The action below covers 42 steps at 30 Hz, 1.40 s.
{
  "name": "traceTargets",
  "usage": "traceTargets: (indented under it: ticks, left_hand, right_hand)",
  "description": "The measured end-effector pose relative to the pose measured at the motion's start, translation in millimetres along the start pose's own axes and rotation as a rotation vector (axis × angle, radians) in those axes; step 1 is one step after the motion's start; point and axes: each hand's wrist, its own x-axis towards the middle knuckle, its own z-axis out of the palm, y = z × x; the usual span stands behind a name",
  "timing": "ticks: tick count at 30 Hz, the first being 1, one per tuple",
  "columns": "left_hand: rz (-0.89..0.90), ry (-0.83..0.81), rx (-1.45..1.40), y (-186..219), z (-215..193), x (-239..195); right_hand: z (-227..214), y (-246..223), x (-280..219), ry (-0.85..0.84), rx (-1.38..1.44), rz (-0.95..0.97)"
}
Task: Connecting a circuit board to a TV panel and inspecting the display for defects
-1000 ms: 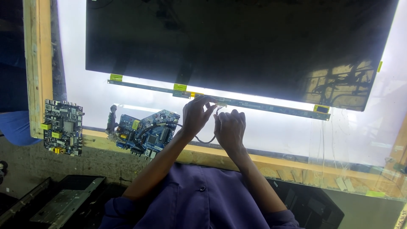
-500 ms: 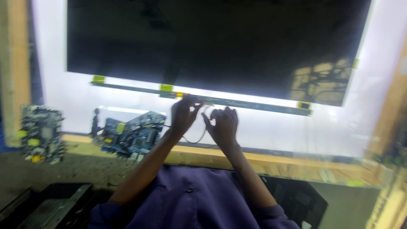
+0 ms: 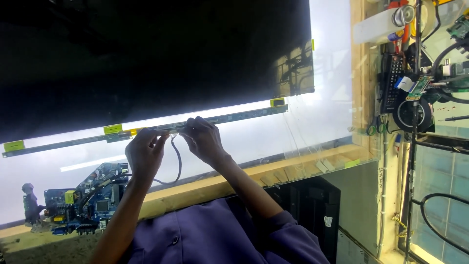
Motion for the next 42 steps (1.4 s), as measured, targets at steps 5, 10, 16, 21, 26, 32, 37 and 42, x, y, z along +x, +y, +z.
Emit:
traceTargets:
  ticks: [5,10,16,21,26,32,37,42]
  left_hand:
    - [-0.014,-0.007,-0.012,1,0,2]
    - [-0.008,-0.012,-0.002,3,0,3]
    - [0.101,0.034,0.060,0,1,5]
    - [0.119,0.067,0.077,-8,4,2]
    - [0.086,0.075,0.130,-22,4,-6]
    - [0.034,0.042,0.070,-16,3,-2]
    - [0.054,0.061,0.109,-21,2,-1]
    - [0.122,0.031,0.177,-23,2,0]
  right_hand:
    - [0,1,1,0.038,0.042,-0.012]
    - [6,4,-3,0.061,0.067,-0.020]
    - [24,20,-11,0.103,0.083,-0.068]
    - [15,11,-3,0.101,0.091,-0.086]
    - [4,-6,6,0.096,0.089,-0.091]
    - [9,-5,3,0.089,0.069,-0.075]
    - [12,-4,3,0.091,0.035,-0.075]
    - [5,-14,8,0.100,0.025,-0.068]
